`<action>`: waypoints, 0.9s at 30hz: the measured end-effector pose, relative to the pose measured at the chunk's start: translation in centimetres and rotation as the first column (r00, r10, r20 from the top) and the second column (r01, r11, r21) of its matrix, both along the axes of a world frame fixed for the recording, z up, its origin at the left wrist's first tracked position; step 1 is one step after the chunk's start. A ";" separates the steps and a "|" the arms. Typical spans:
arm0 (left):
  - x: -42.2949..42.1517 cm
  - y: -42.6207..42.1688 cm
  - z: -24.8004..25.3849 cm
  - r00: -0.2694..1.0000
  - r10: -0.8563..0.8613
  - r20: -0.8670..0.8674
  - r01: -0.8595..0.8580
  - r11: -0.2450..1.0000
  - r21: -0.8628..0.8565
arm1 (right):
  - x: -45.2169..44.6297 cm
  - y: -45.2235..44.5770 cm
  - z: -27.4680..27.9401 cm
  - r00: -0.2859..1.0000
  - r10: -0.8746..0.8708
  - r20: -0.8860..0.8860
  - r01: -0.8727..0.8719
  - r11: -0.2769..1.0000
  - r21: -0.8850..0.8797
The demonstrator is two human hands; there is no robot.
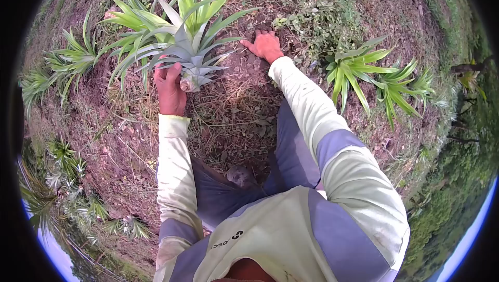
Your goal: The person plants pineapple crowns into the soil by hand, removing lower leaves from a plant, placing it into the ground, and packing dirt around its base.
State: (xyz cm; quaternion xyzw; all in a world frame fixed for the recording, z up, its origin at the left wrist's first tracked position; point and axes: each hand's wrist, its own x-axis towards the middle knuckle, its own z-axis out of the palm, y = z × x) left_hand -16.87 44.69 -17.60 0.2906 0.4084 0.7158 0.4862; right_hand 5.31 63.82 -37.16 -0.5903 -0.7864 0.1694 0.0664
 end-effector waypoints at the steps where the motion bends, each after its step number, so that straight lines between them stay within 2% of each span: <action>1: 0.0 0.1 -0.2 1.000 -0.007 0.002 0.007 1.000 0.000 | 0.0 0.9 -0.3 1.000 -0.007 0.002 0.007 1.000 0.000; 3: 0.0 0.3 -0.3 1.000 -0.009 0.000 0.009 1.000 -0.019 | -0.3 2.6 -0.3 0.996 0.082 0.019 -0.074 0.963 -0.260; 4: 0.1 0.3 -0.4 1.000 -0.010 0.000 0.010 0.999 -0.033 | 0.5 2.2 1.7 0.998 0.058 -0.032 -0.066 0.939 -0.337; 7: 0.6 0.5 -0.4 1.000 -0.004 -0.016 0.004 1.000 -0.026 | 0.4 1.5 2.6 0.993 0.105 -0.063 -0.122 0.900 -0.418; 8: 0.8 0.6 -0.2 1.000 -0.017 0.000 0.017 1.000 -0.020 | 0.3 3.7 -3.5 0.970 0.193 -0.146 -0.233 0.909 -0.347; 9: 0.7 0.6 -0.1 1.000 -0.013 -0.003 0.013 1.000 -0.017 | 0.5 4.0 -3.4 0.969 0.198 -0.148 -0.238 0.909 -0.343; 10: 0.7 0.5 -0.1 1.000 -0.018 0.001 0.018 1.000 -0.013 | 0.8 4.0 -3.4 0.941 0.287 -0.180 -0.334 0.877 -0.346; 13: 0.8 0.6 -0.3 1.000 -0.020 -0.001 0.020 1.000 -0.007 | 1.1 1.7 -1.3 0.928 0.339 -0.153 -0.372 0.858 -0.354; 16: 0.8 0.5 -0.3 1.000 -0.018 0.001 0.018 1.000 -0.014 | 1.5 -3.6 4.3 0.977 0.204 -0.066 -0.214 0.925 -0.314; 20: 0.9 0.8 -0.8 1.000 -0.024 -0.008 0.024 1.000 -0.016 | 1.5 -7.7 4.3 0.978 0.203 -0.051 -0.209 0.928 -0.307; 22: 0.9 0.8 -1.0 0.999 -0.028 -0.037 0.027 0.999 -0.026 | 1.6 -9.3 6.0 0.982 0.186 -0.030 -0.187 0.945 -0.269; 25: 1.0 0.8 -0.8 0.999 -0.006 -0.039 0.005 0.999 -0.041 | 1.3 -8.2 7.0 0.985 0.172 0.011 -0.166 0.960 -0.225; 27: 1.1 0.2 -1.0 1.000 0.003 -0.010 -0.003 0.998 -0.057 | 1.7 -5.1 6.3 0.974 0.024 -0.227 -0.064 0.983 -0.170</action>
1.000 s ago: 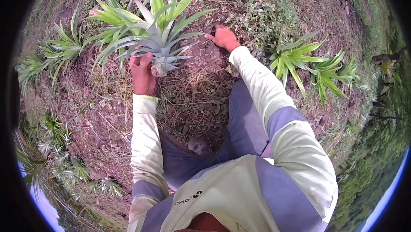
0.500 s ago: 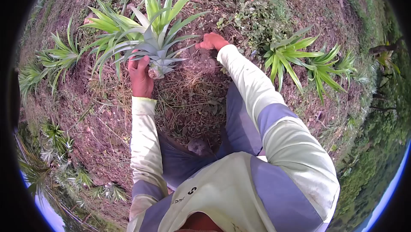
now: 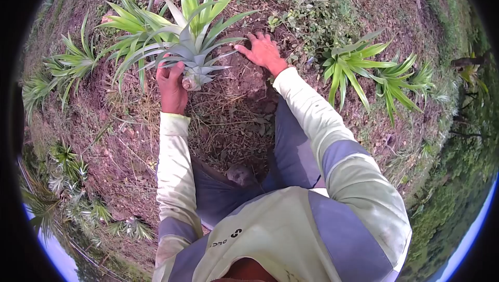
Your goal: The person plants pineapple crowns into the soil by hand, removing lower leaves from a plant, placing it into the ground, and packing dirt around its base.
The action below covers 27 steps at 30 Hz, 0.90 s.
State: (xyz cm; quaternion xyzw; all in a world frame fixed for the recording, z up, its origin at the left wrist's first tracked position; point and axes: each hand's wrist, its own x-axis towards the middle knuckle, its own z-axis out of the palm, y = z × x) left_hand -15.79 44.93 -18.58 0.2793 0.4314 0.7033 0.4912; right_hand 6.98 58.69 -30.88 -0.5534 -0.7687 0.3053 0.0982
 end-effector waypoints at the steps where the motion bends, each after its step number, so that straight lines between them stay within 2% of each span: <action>1: 0.0 0.1 0.0 1.000 -0.012 0.001 0.012 1.000 0.013 | 0.0 2.4 -2.2 1.000 -0.003 0.000 0.003 1.000 0.002; 2: -0.1 0.2 0.1 1.000 -0.024 0.000 0.024 0.999 0.028 | -0.4 4.7 -6.0 0.998 0.053 0.015 -0.053 0.997 -0.053; 4: -0.1 0.4 0.3 1.000 -0.025 -0.003 0.025 0.999 0.038 | -1.2 5.1 -5.4 0.994 0.111 0.023 -0.108 0.989 -0.104; 6: -0.1 0.3 0.2 1.000 -0.010 0.005 0.010 1.000 0.007 | -2.0 4.4 -5.5 0.961 0.097 0.257 -0.087 0.995 -0.048; 7: 0.0 0.2 0.1 1.000 -0.013 0.011 0.013 1.000 0.006 | -2.0 5.0 -5.2 0.958 0.160 0.236 -0.130 0.982 -0.137; 8: 0.0 0.2 0.2 0.999 -0.033 0.012 0.033 0.999 0.009 | -1.7 4.6 -5.0 0.958 0.153 0.241 -0.123 0.983 -0.135; 10: 0.2 0.8 0.3 0.998 -0.054 0.014 0.054 0.998 0.023 | -1.5 3.4 -3.9 0.959 0.226 0.171 -0.162 0.932 -0.324; 12: 0.4 1.0 -0.2 0.999 -0.051 0.016 0.051 0.999 0.011 | -1.0 2.3 -3.3 0.957 0.235 0.169 -0.184 0.945 -0.272; 14: 0.5 1.0 -0.9 0.998 -0.061 -0.012 0.061 0.998 0.005 | -0.4 1.6 -2.3 0.924 0.328 0.197 -0.278 0.929 -0.243; 15: 0.5 1.1 -1.0 0.997 -0.067 -0.035 0.067 0.998 0.001 | -0.4 0.6 -2.3 0.948 0.280 0.153 -0.261 0.956 -0.135; 20: 1.2 1.6 -1.5 0.998 -0.057 -0.041 0.056 0.998 -0.014 | -0.6 -0.8 -2.4 0.929 0.278 0.243 -0.241 0.956 -0.170; 22: 1.6 1.7 -1.7 0.999 -0.040 -0.033 0.039 0.999 -0.021 | 0.0 -2.2 -2.3 0.946 0.253 0.201 -0.245 0.967 -0.065; 23: 1.8 1.8 -1.7 0.998 -0.052 -0.045 0.051 0.998 -0.020 | -0.1 -2.2 -2.1 0.944 0.262 0.199 -0.240 0.962 -0.127; 27: 2.4 1.9 -2.2 0.995 -0.041 -0.087 0.040 0.999 -0.010 | -0.4 -2.4 -2.1 0.953 0.236 0.189 -0.208 0.966 -0.153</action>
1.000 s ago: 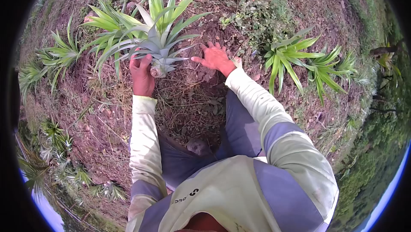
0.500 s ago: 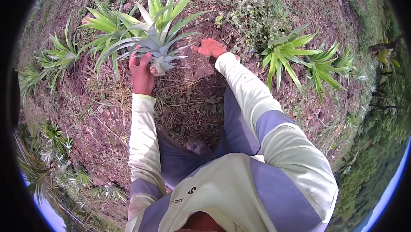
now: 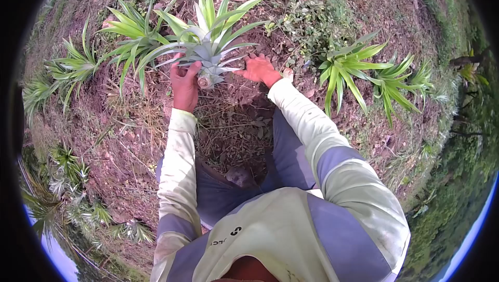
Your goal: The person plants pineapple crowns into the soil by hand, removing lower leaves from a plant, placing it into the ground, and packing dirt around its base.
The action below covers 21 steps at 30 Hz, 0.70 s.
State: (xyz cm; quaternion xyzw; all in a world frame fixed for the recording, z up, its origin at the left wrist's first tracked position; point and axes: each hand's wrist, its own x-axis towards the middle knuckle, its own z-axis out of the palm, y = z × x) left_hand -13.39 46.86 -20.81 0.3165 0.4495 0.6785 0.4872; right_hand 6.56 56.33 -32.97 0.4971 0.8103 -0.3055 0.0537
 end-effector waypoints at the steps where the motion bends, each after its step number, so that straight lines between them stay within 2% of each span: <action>1: 0.1 0.0 0.1 1.000 0.006 -0.004 -0.006 1.000 0.001 | 0.2 -0.4 1.0 1.000 0.006 -0.004 -0.006 1.000 0.001; 3: 0.2 -0.1 0.2 0.999 -0.010 -0.031 0.010 1.000 0.014 | 1.1 -1.5 3.2 0.978 -0.140 -0.157 0.153 0.985 0.074; 4: 0.3 -0.2 0.2 1.000 -0.006 -0.025 0.006 1.000 0.026 | 1.6 -1.6 4.1 0.921 -0.196 -0.336 0.212 0.977 0.011; 5: 0.4 -0.2 0.4 1.000 -0.006 -0.022 0.006 1.000 0.026 | 2.3 -1.9 5.0 0.922 -0.196 -0.334 0.213 0.977 0.013; 6: 0.5 -0.2 0.5 0.999 -0.019 -0.050 0.020 1.000 0.017 | 3.1 -2.4 6.3 0.746 -0.310 -0.590 0.184 0.947 -0.265; 7: 0.6 -0.1 0.6 0.996 -0.034 -0.079 0.035 0.999 0.009 | 3.6 -3.0 7.2 0.489 -0.461 -0.740 0.060 0.864 -0.499; 8: 0.9 -0.1 0.7 0.996 -0.039 -0.080 0.040 0.999 0.014 | 3.7 -3.3 7.9 0.302 -0.540 -0.786 -0.047 0.815 -0.578; 11: 1.7 -0.4 0.2 0.989 -0.029 -0.144 0.030 0.999 0.011 | 2.9 -4.4 11.3 0.230 -0.457 -0.859 -0.051 0.876 -0.480; 12: 1.9 -0.4 0.1 0.981 -0.049 -0.188 0.052 0.999 0.008 | 2.6 -4.5 11.8 0.247 -0.530 -0.811 0.006 0.838 -0.546; 13: 1.8 -0.5 0.1 0.970 -0.066 -0.235 0.069 0.998 0.005 | 2.3 -4.4 11.9 0.247 -0.527 -0.813 0.003 0.839 -0.543; 16: 2.1 -0.6 0.2 0.981 -0.072 -0.180 0.076 0.997 0.015 | 1.3 -4.0 11.8 0.497 -0.359 -0.790 0.293 0.926 -0.237; 17: 2.0 -0.6 0.4 0.981 -0.071 -0.181 0.075 0.997 0.015 | 1.1 -4.1 11.6 0.497 -0.359 -0.790 0.291 0.927 -0.238; 19: 1.8 -0.7 0.9 0.975 -0.119 -0.189 0.117 0.993 -0.023 | 0.8 -4.5 11.7 0.344 -0.338 -0.876 0.274 0.928 -0.251; 21: 1.7 -0.7 0.5 0.967 -0.128 -0.222 0.127 0.992 -0.016 | 1.3 -5.0 12.3 0.389 -0.313 -0.867 0.275 0.937 -0.215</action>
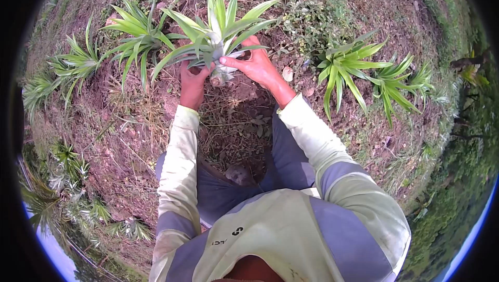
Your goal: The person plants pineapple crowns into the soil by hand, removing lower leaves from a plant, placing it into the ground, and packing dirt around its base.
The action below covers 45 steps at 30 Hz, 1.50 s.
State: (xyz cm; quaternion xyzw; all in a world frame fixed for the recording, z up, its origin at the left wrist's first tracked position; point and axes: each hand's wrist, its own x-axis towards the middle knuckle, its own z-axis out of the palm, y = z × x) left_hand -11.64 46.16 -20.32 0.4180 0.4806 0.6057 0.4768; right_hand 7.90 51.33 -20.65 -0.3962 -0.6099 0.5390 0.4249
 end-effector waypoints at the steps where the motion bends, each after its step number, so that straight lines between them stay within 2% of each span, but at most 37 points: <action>1: -0.1 0.1 -0.2 0.999 -0.008 -0.031 0.009 1.000 0.013 | 0.2 -0.2 0.4 0.999 0.013 0.048 -0.014 1.000 0.026; 2: -0.2 0.1 -0.4 0.999 -0.009 -0.031 0.010 1.000 0.015 | 0.3 -0.3 0.4 0.999 0.012 0.048 -0.013 1.000 0.028; 4: -0.2 -0.2 -0.5 0.986 -0.083 -0.148 0.084 0.996 -0.004 | 0.4 -0.6 0.3 0.999 0.025 -0.038 -0.026 0.999 -0.037; 5: -0.1 -0.3 -0.5 0.986 -0.086 -0.145 0.086 0.996 -0.005 | 0.8 -0.9 0.3 0.997 -0.009 0.073 0.003 0.997 0.080; 6: 0.0 -0.3 -0.5 0.982 -0.117 -0.148 0.118 0.993 -0.004 | 1.0 -1.1 0.2 0.997 -0.011 0.076 0.005 0.997 0.080; 8: 0.1 -0.5 -0.6 0.977 -0.148 -0.153 0.150 0.989 -0.002 | 1.1 -1.3 0.1 0.996 0.079 0.043 -0.073 0.990 -0.122; 12: -0.3 -1.1 -2.4 0.973 -0.174 -0.155 0.162 0.983 -0.082 | 1.2 -2.3 -1.2 0.998 0.030 0.060 -0.032 0.999 0.039; 14: -0.7 -1.2 -3.5 0.945 -0.209 -0.251 0.182 0.975 -0.127 | 1.3 -2.7 -0.9 0.998 0.040 0.057 -0.044 0.996 0.076; 16: -0.1 -1.1 -2.1 0.938 -0.244 -0.246 0.216 0.967 -0.136 | 1.5 -2.7 -1.2 0.990 0.060 0.130 -0.084 0.979 0.186; 17: 0.4 -1.1 -1.3 0.930 -0.277 -0.241 0.247 0.958 -0.146 | 1.7 -2.6 -1.4 0.990 0.058 0.131 -0.082 0.979 0.186; 19: 1.5 -1.2 -0.9 0.948 -0.225 -0.226 0.204 0.972 -0.113 | 1.9 -2.3 -1.7 0.982 0.165 0.096 -0.172 0.983 0.063; 20: 1.9 -1.3 -0.7 0.962 -0.173 -0.211 0.160 0.984 -0.081 | 2.0 -2.3 -1.8 0.982 0.164 0.096 -0.170 0.983 0.063; 22: 1.9 -0.8 -1.2 0.956 -0.182 -0.230 0.168 0.983 -0.081 | 2.1 -2.3 -1.7 0.971 0.219 0.101 -0.218 0.976 -0.012; 24: 2.3 -0.7 -1.1 0.949 -0.192 -0.249 0.177 0.981 -0.082 | 2.3 -2.3 -1.6 0.965 0.208 0.162 -0.210 0.978 -0.001; 26: 3.2 -0.7 -0.5 0.983 -0.119 -0.141 0.111 0.992 -0.066 | 2.4 -2.3 -1.3 0.956 0.195 0.221 -0.202 0.979 0.012; 29: 3.7 -0.8 -0.4 0.978 -0.045 -0.204 0.035 0.998 -0.055 | 2.5 -2.4 -0.3 0.962 0.187 0.200 -0.203 0.977 0.061; 31: 3.8 -0.9 0.2 0.986 -0.042 -0.159 0.027 0.995 -0.096 | 2.6 -2.0 -0.3 0.964 0.245 0.105 -0.238 0.968 -0.078; 34: 3.7 -0.9 -0.1 0.995 -0.050 -0.092 0.036 0.989 -0.142 | 3.0 -1.9 0.1 0.968 0.252 0.020 -0.245 0.956 -0.159; 38: 3.8 -1.2 -0.3 0.998 -0.055 -0.016 0.052 0.982 -0.180 | 3.4 -1.1 0.0 0.971 0.233 0.047 -0.232 0.972 -0.023; 40: 3.7 -1.3 -0.6 0.997 -0.078 -0.029 0.072 0.983 -0.169 | 3.7 -1.3 2.2 0.970 0.223 -0.100 -0.243 0.919 -0.310; 41: 3.6 -1.4 -0.8 0.994 -0.100 -0.045 0.092 0.983 -0.159 | 3.5 -1.2 1.9 0.970 0.223 -0.099 -0.243 0.919 -0.310; 43: 4.1 -1.9 -0.6 0.994 -0.074 -0.081 0.060 0.983 -0.171 | 2.9 -0.9 0.9 0.990 0.141 0.003 -0.140 0.989 -0.050; 45: 4.1 -2.0 -0.7 0.992 -0.045 -0.120 0.023 0.984 -0.179 | 2.4 -0.5 0.3 0.992 0.110 0.054 -0.111 0.994 0.009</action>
